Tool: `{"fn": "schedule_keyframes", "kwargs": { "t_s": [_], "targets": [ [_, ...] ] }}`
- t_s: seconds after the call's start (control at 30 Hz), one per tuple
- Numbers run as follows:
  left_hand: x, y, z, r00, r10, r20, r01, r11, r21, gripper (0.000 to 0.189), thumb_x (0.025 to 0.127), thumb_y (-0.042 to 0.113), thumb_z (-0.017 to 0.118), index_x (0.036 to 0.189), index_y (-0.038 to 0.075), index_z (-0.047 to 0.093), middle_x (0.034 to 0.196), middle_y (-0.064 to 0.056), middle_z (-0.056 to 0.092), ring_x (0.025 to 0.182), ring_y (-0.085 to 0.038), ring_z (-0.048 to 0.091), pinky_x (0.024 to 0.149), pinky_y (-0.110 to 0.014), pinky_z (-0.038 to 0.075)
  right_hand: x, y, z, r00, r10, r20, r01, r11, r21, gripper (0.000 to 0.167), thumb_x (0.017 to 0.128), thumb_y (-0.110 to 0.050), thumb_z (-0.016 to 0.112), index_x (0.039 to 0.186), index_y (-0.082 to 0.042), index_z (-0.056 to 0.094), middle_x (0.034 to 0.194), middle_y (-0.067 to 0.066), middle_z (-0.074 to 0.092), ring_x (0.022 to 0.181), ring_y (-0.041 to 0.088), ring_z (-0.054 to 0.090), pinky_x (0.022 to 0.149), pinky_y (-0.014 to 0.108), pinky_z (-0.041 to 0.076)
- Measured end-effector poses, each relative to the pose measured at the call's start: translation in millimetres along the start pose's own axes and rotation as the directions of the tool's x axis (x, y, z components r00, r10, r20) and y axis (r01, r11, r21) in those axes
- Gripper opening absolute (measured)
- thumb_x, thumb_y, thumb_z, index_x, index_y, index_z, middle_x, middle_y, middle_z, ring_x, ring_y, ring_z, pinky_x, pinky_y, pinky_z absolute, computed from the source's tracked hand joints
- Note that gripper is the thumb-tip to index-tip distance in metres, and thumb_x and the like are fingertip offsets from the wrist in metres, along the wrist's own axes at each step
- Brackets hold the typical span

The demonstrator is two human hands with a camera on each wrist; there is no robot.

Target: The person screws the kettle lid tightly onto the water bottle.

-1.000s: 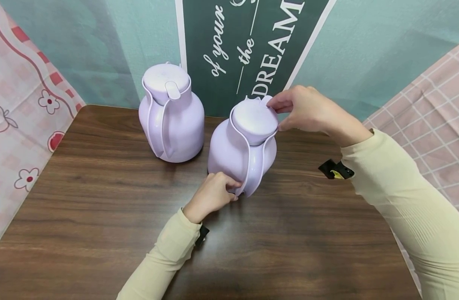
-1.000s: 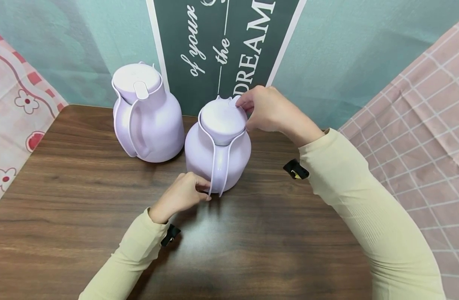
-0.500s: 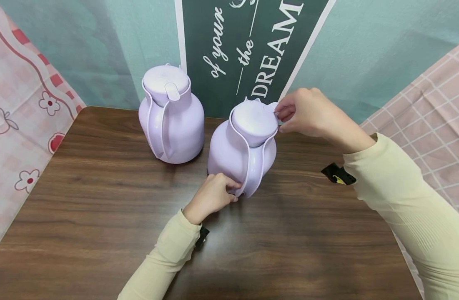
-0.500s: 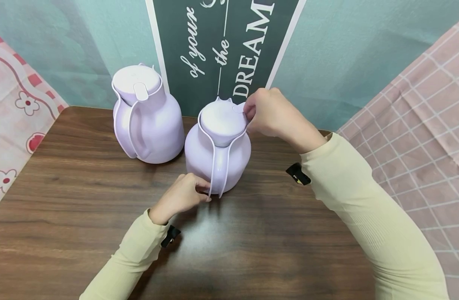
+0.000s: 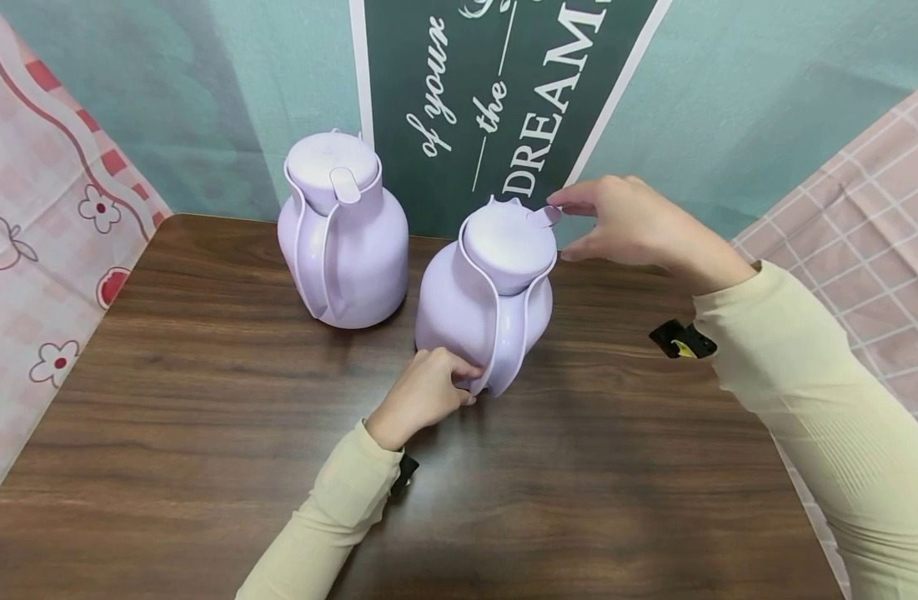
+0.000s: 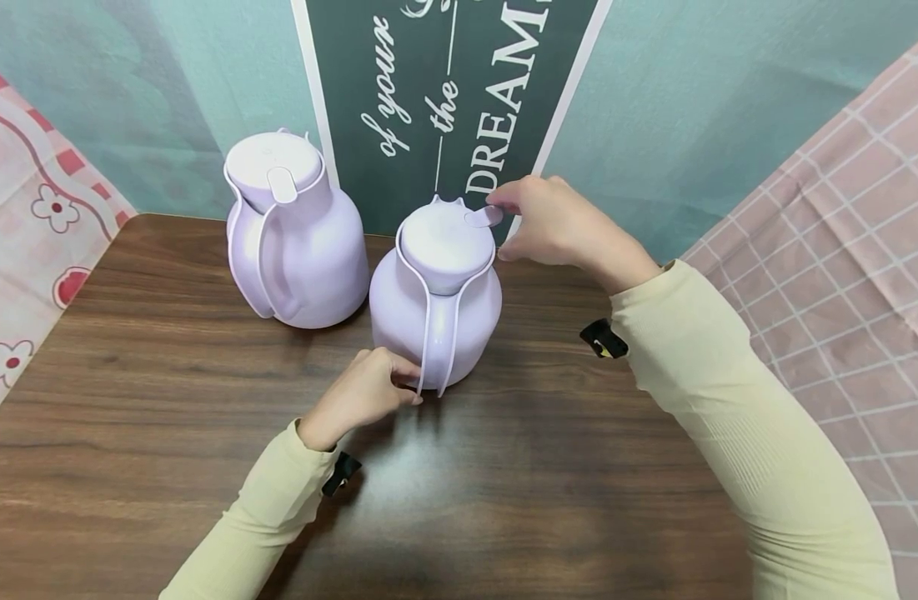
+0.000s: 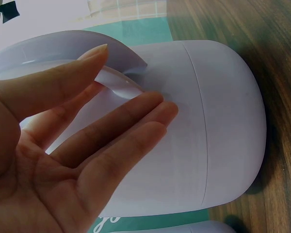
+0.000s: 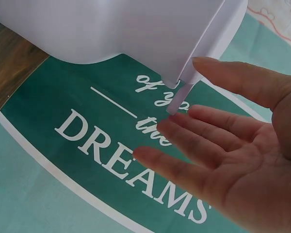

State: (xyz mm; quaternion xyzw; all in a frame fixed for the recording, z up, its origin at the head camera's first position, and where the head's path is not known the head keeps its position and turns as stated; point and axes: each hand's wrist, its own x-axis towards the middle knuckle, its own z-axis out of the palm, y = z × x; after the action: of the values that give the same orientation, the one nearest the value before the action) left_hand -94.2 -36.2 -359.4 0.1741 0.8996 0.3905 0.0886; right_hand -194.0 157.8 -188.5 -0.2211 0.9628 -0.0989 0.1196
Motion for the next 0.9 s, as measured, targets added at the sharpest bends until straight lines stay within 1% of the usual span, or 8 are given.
{"fn": "schedule_keyframes", "kwargs": {
  "t_s": [0.17, 0.33, 0.47, 0.57, 0.63, 0.77, 0.9],
  "targets": [
    [-0.3, -0.3, 0.1, 1.0, -0.003, 0.0, 0.003, 1.0, -0.006, 0.028, 0.069, 0.007, 0.075, 0.097, 0.012, 0.073, 0.098, 0.0, 0.068, 0.091, -0.014, 0.061, 0.08, -0.033, 0.046, 0.9, -1.8, 0.4, 1.0, -0.003, -0.006, 0.003, 1.0, 0.027, 0.053, 0.073, -0.012, 0.071, 0.122, 0.0, 0.054, 0.114, 0.017, 0.06, 0.115, 0.03, 0.05, 0.095, 0.044, 0.033],
    [0.0, -0.5, -0.1, 1.0, -0.002, 0.0, 0.002, 1.0, 0.0, 0.028, 0.069, 0.008, 0.075, 0.096, 0.013, 0.073, 0.097, 0.0, 0.068, 0.091, -0.014, 0.061, 0.079, -0.033, 0.046, 0.9, -3.9, 1.1, 1.0, 0.002, -0.01, -0.002, 1.0, 0.024, 0.051, 0.073, -0.013, 0.072, 0.119, 0.002, 0.057, 0.107, 0.019, 0.063, 0.104, 0.03, 0.056, 0.089, 0.044, 0.038],
    [0.4, -0.3, 0.0, 1.0, -0.008, 0.002, 0.008, 1.0, -0.001, 0.028, 0.069, 0.008, 0.076, 0.096, 0.013, 0.073, 0.097, 0.0, 0.068, 0.092, -0.015, 0.061, 0.08, -0.033, 0.046, 0.0, -3.2, 2.2, 1.0, -0.012, -0.027, 0.011, 1.0, -0.015, 0.039, 0.073, -0.013, 0.071, 0.109, -0.001, 0.064, 0.092, 0.014, 0.065, 0.088, 0.025, 0.058, 0.079, 0.04, 0.042],
    [0.8, -0.2, 0.3, 1.0, -0.011, 0.0, 0.011, 1.0, -0.001, 0.028, 0.069, 0.008, 0.076, 0.096, 0.013, 0.073, 0.097, 0.0, 0.068, 0.094, -0.015, 0.061, 0.08, -0.033, 0.046, -0.9, -1.6, 2.7, 0.999, -0.022, -0.041, 0.021, 0.999, -0.035, 0.026, 0.072, -0.013, 0.07, 0.097, -0.005, 0.068, 0.079, 0.007, 0.064, 0.077, 0.019, 0.055, 0.07, 0.035, 0.041],
    [0.9, -0.1, 0.4, 1.0, -0.012, -0.002, 0.012, 1.0, 0.0, 0.028, 0.069, 0.008, 0.076, 0.096, 0.013, 0.073, 0.097, 0.0, 0.068, 0.095, -0.016, 0.061, 0.081, -0.033, 0.046, -1.9, -1.0, 2.7, 0.998, -0.034, -0.045, 0.032, 0.998, -0.045, 0.02, 0.073, -0.014, 0.07, 0.091, -0.007, 0.069, 0.074, 0.003, 0.061, 0.072, 0.017, 0.052, 0.067, 0.033, 0.039],
    [0.9, -0.3, 0.3, 1.0, -0.004, -0.006, 0.004, 1.0, 0.003, 0.027, 0.069, 0.008, 0.076, 0.096, 0.012, 0.073, 0.096, 0.0, 0.068, 0.095, -0.016, 0.061, 0.081, -0.032, 0.046, -3.7, -0.2, 2.2, 0.998, -0.051, -0.03, 0.049, 0.997, -0.053, 0.012, 0.074, -0.013, 0.068, 0.086, -0.01, 0.069, 0.07, 0.001, 0.059, 0.069, 0.016, 0.051, 0.064, 0.031, 0.039],
    [1.1, -0.4, 0.2, 1.0, 0.004, -0.012, -0.004, 1.0, 0.006, 0.026, 0.069, 0.008, 0.076, 0.095, 0.012, 0.073, 0.095, 0.001, 0.068, 0.093, -0.015, 0.062, 0.08, -0.031, 0.046, -4.1, 0.5, 0.6, 0.998, -0.061, 0.004, 0.061, 0.997, -0.046, 0.017, 0.072, -0.009, 0.069, 0.089, -0.009, 0.068, 0.072, 0.002, 0.059, 0.07, 0.016, 0.051, 0.064, 0.031, 0.04]
  ]
}}
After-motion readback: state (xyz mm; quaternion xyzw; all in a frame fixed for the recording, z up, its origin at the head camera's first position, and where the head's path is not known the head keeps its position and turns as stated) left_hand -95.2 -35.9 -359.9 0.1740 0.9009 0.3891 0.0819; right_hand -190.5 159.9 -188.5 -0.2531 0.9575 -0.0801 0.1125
